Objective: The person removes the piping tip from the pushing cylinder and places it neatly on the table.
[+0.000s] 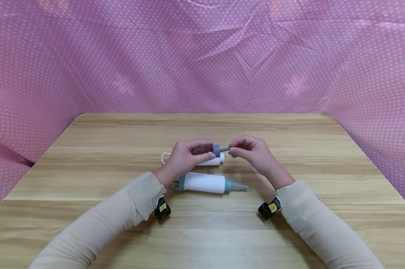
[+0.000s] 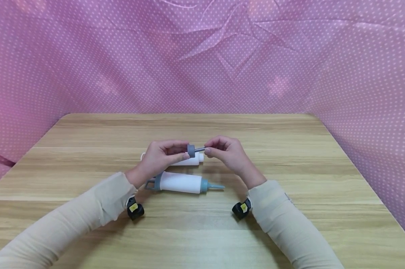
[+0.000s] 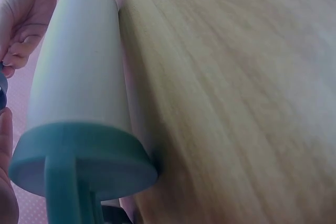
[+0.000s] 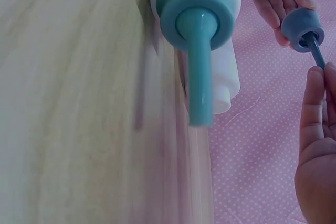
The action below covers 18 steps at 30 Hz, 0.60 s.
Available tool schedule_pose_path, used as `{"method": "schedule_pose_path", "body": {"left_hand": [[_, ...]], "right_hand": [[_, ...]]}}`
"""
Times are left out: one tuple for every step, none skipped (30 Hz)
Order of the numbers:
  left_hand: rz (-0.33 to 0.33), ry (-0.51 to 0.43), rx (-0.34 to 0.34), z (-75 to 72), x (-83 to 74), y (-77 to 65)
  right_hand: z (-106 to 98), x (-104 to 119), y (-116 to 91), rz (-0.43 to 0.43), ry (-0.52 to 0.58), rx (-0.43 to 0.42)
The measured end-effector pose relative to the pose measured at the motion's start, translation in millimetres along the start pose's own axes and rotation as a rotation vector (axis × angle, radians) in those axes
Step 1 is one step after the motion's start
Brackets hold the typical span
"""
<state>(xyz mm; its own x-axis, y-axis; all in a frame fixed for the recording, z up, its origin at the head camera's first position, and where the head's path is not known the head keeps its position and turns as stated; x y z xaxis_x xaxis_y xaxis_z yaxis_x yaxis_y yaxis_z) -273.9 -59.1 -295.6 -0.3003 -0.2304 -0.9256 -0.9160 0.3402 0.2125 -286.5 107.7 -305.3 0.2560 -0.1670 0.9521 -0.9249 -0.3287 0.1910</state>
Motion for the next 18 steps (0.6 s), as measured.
{"method": "schedule_pose_path", "body": {"left_hand": [[0.0,0.002,-0.001,0.0,0.0,0.0],[0.001,0.005,-0.001,0.0,-0.1,0.0],[0.004,0.007,-0.001,0.0,-0.4,0.0],[0.006,0.011,-0.001,0.2,-0.7,0.0],[0.008,0.015,0.0,0.4,-1.0,0.0],[0.011,0.017,0.0,0.6,-1.4,0.2],[0.008,0.021,-0.002,0.6,-1.3,0.3],[0.008,0.026,-0.005,0.6,-1.3,0.4],[0.007,0.029,-0.008,0.7,-1.3,0.5],[0.006,0.031,-0.01,0.9,-1.2,0.7],[0.01,0.033,-0.011,1.2,-1.4,0.8],[0.014,0.034,-0.014,1.4,-1.8,1.0],[0.019,0.034,-0.014,1.9,-2.2,1.0],[0.027,0.033,-0.013,2.5,-3.0,1.0],[0.035,0.029,-0.011,3.2,-3.5,1.1],[0.041,0.029,-0.01,3.7,-3.7,1.1],[0.043,0.028,-0.01,4.0,-3.9,1.1],[0.045,0.028,-0.01,4.3,-3.8,1.0]], "right_hand": [[0.3,-0.1,0.2,0.001,0.003,-0.002],[0.6,-0.1,0.4,0.001,0.007,-0.003],[0.8,-0.1,0.7,-0.001,0.011,-0.005],[0.9,-0.1,0.8,-0.003,0.015,-0.006],[1.0,0.0,1.0,-0.004,0.019,-0.008],[1.1,0.1,1.0,-0.004,0.025,-0.009],[1.1,0.1,1.1,-0.004,0.031,-0.012],[1.3,0.3,1.1,-0.005,0.035,-0.013],[1.5,0.5,1.2,-0.008,0.037,-0.014],[2.0,0.9,1.2,-0.012,0.039,-0.012],[2.5,1.2,1.0,-0.016,0.041,-0.01],[2.8,1.4,0.9,-0.018,0.044,-0.009],[3.2,1.5,0.9,-0.022,0.047,-0.008],[3.6,1.7,0.8,-0.026,0.049,-0.007],[4.0,1.7,0.7,-0.029,0.051,-0.006],[4.5,1.8,0.6,-0.029,0.053,-0.005],[4.7,1.6,0.5,-0.028,0.053,-0.005],[5.0,1.5,0.5,-0.026,0.054,-0.005]]}}
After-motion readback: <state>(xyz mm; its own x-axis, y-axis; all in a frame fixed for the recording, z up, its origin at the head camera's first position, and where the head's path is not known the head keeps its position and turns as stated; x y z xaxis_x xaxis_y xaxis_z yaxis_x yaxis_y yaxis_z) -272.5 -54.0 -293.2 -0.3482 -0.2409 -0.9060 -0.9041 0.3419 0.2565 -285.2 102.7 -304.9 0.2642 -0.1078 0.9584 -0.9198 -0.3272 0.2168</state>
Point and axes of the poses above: each hand's wrist, its own y-axis towards the middle knuckle, its own z-axis out of the palm, x = y × z, the point moved 9 cm from there along y, towards the middle knuckle, and after that the axes turned 1 degree about -x, right-handed, at the moved point
